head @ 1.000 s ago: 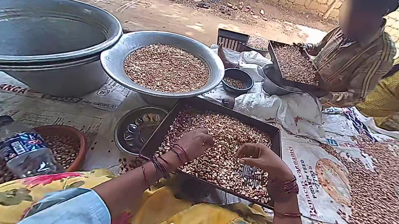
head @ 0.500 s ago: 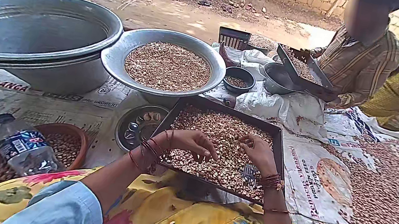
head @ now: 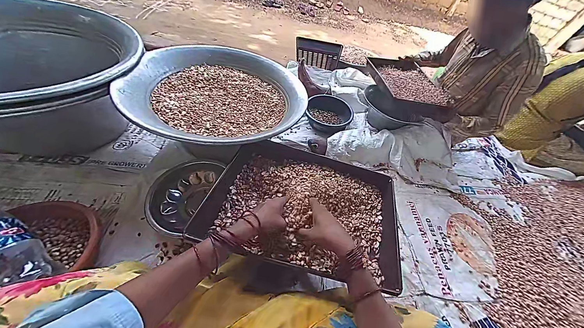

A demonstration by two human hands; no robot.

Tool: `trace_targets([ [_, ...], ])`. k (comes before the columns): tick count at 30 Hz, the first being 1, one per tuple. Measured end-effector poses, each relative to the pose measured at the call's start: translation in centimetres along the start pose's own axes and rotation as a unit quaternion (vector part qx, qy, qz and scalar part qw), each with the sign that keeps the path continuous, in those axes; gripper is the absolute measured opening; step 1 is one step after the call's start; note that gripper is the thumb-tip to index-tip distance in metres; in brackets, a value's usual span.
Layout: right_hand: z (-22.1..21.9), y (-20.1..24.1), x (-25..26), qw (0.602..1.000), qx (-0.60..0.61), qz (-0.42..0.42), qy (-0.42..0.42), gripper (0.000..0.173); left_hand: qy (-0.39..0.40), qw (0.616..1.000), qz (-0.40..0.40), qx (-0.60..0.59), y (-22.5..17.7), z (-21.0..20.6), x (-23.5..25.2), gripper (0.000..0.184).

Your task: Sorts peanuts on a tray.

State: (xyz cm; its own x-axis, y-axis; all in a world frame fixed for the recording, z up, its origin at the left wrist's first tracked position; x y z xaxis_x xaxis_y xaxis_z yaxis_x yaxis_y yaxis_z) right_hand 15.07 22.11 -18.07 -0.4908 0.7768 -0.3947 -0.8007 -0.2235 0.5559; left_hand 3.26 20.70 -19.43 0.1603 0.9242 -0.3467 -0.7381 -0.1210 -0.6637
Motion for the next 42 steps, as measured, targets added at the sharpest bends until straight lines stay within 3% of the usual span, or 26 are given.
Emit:
trace_targets([
  [2,0.3,1.0,-0.3,0.996,0.069,0.047,-0.009,0.093,-0.020,0.978,-0.022,-0.208,-0.3,-0.1,-0.6,0.061],
  [4,1.6,1.6,-0.8,0.986,0.129,0.099,-0.034,0.079,-0.055,0.927,-0.014,-0.372,-0.6,0.1,-1.2,0.044],
  [6,3.1,1.9,-1.4,0.973,0.166,0.142,-0.071,0.058,-0.083,0.884,-0.003,-0.461,-1.0,0.8,-1.6,0.040],
  [8,4.7,1.9,-2.0,0.959,0.193,0.176,-0.111,0.041,-0.100,0.867,-0.024,-0.487,-1.7,2.3,-2.2,0.040],
  [11,7.0,1.3,-2.9,0.942,0.210,0.202,-0.167,0.034,-0.097,0.884,-0.085,-0.450,-2.9,4.9,-3.3,0.053],
  [15,9.1,-0.1,-4.0,0.947,0.174,0.159,-0.219,0.031,-0.139,0.906,-0.097,-0.388,-2.8,7.9,-4.3,0.051],
  [20,9.8,-0.2,-4.8,0.961,-0.010,0.112,-0.251,0.032,-0.203,0.964,-0.101,-0.135,-1.6,9.6,-4.0,0.046],
  [26,7.0,0.0,-3.6,0.985,-0.094,0.030,-0.141,0.023,-0.149,0.979,-0.116,0.081,-3.3,6.0,-3.6,0.023],
  [33,5.3,0.4,-2.8,0.981,-0.160,0.003,-0.107,0.024,-0.049,0.972,-0.055,0.225,-3.9,0.7,-1.8,0.027],
  [37,3.8,0.5,-1.7,0.979,-0.172,0.029,-0.104,0.025,-0.056,0.981,-0.074,0.172,-3.4,1.5,-1.4,0.025],
  [42,2.5,0.3,-0.9,0.977,-0.196,0.026,-0.084,0.024,-0.151,0.984,-0.059,-0.068,-0.1,7.1,-1.9,0.024],
])
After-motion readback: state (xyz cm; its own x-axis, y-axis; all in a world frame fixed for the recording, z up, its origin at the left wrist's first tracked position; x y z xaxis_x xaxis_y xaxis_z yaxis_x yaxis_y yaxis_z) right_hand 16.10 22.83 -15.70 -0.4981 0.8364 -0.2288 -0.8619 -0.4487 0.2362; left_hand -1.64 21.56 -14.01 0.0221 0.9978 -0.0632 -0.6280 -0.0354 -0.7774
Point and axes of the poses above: each hand's wrist, its own x-axis towards the middle knuckle, its own z-axis out of the back of the hand, y = z × x, the point moved 9 cm from there along x, towards the middle knuckle, and after that the axes turned 2 degrees about -z, right-handed, at the moved point
